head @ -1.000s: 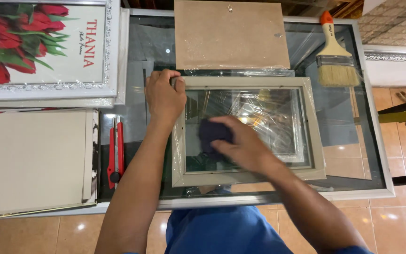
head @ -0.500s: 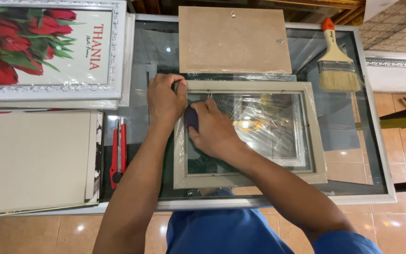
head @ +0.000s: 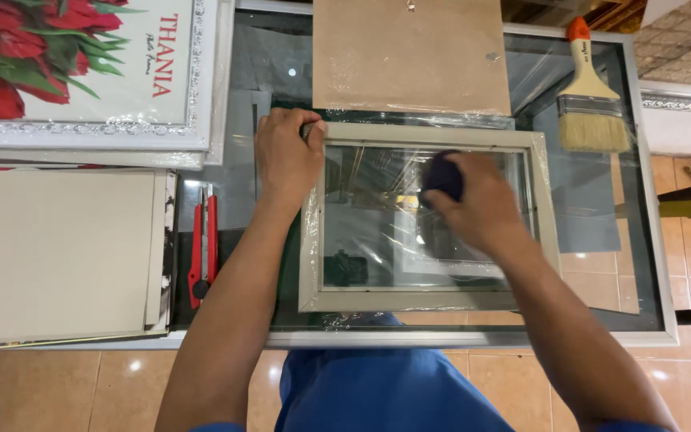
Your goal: Cleaning a picture frame and its glass surface using a brush and a cloth.
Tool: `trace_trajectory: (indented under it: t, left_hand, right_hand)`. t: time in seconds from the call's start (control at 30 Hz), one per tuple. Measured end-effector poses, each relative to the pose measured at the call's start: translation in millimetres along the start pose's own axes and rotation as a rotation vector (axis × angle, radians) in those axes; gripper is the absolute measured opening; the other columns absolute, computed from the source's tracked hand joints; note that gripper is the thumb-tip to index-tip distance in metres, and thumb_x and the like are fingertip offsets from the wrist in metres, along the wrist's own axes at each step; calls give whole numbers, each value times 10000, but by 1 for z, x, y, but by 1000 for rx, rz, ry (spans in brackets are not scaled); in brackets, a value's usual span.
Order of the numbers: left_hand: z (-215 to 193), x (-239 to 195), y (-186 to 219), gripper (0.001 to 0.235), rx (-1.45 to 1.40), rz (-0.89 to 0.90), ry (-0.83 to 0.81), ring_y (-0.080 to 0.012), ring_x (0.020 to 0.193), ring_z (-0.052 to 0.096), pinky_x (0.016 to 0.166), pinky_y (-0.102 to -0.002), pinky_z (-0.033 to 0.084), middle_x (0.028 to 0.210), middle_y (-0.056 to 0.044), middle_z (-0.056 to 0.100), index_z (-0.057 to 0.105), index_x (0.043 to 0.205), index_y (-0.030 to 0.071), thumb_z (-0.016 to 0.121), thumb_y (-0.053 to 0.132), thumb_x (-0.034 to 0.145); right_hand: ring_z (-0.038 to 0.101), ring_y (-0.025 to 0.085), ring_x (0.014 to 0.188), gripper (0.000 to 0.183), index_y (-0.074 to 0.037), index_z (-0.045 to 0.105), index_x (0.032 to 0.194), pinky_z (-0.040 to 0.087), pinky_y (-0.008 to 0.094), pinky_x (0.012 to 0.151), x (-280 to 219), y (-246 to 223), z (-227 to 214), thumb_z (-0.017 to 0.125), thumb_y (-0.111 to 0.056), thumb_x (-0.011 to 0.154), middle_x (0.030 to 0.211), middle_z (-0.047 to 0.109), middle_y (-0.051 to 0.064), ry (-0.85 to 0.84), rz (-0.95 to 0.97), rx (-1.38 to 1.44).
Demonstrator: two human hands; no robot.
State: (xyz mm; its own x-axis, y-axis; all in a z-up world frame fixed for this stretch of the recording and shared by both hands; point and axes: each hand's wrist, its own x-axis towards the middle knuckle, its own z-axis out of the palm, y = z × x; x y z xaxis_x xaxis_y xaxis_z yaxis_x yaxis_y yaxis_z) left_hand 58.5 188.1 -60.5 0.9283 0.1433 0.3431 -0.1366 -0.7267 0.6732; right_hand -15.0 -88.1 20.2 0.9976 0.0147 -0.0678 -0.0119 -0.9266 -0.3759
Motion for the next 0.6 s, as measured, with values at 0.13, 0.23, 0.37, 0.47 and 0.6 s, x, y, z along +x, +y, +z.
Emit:
trace_trajectory:
  t: [0.13,0.23,0.37,0.47,0.6]
  left_hand:
    - [0,0,-2,65,-6,46,35,-340,952,632,842,-456,478,938,-65,632,745,943,196,735,256,923]
    - [5,-1,-7,39,4,68,65,-295,945,633,832,-405,489,923,-36,626,751,941,230,747,261,919]
    - [3,0,-6,28,-3,48,38,-304,963,631,841,-416,484,937,-36,627,741,936,226,748,251,925]
    - [2,1,-2,82,8,25,19,-335,990,626,875,-455,479,959,-56,632,723,949,217,719,296,929]
    - [3,1,-4,89,-9,28,15,-357,1006,629,876,-471,484,972,-73,639,729,956,207,712,293,939]
  right_hand:
    - [631,459,1177,534,-150,615,1352,524,558,976,21,-80,31,750,-271,849,1205,619,178,-178,-338,76]
    - [668,439,1094,504,-101,640,1321,534,522,942,56,-98,39,730,-199,835,1155,629,163,-207,-457,76]
    - [662,491,1039,457,-74,674,1256,541,574,876,30,-107,14,728,-171,813,1117,648,196,-281,-544,-3]
    - [653,530,1046,411,-55,689,1228,549,589,858,-20,-108,-4,688,-114,821,1125,666,238,-522,-592,-55]
    - [633,534,1076,405,-49,685,1215,533,596,898,-39,-100,-21,685,-125,818,1123,675,246,-721,-588,163]
